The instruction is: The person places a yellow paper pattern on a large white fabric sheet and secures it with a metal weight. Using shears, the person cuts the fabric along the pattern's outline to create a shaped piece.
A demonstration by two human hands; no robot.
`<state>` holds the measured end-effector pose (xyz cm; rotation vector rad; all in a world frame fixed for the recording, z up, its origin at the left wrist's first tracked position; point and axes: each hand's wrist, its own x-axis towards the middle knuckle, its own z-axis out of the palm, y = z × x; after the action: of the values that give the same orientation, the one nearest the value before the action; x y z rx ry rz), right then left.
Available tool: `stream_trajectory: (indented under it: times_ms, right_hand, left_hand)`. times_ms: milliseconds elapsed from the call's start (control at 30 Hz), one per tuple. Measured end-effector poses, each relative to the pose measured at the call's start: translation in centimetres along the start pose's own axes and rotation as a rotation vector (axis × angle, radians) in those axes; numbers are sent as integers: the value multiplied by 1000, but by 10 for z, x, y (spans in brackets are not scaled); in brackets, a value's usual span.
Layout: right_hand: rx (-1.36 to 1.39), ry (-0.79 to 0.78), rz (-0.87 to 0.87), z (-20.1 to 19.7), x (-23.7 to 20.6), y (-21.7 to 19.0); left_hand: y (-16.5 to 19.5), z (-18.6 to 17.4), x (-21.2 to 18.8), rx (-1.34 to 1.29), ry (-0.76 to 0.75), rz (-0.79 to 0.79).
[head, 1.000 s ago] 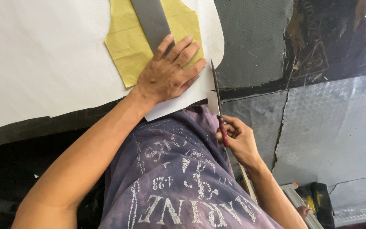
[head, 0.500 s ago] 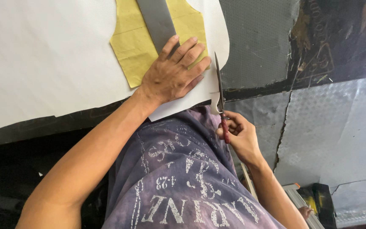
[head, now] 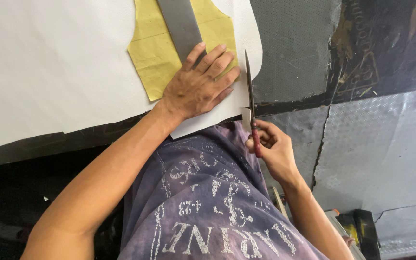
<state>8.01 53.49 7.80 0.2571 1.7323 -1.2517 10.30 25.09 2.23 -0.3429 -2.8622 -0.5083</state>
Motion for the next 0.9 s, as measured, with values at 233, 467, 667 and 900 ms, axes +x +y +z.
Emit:
stream_trajectory:
  times_ms: [233, 467, 667, 900]
  right_hand:
    - [-31, -24, 17, 7, 2, -14]
    - [-31, 9, 4, 14, 9, -27]
    - [-27, -14, -35, 15, 18, -28]
    - [5, -48, 11, 11, 17, -33]
  left_hand:
    - [0, 1, 0, 1, -2, -11]
    - [-2, -3, -1, -23, 3, -12]
    - [-3, -6, 0, -44, 7, -11]
    - [-2, -7, 1, -61, 12, -23]
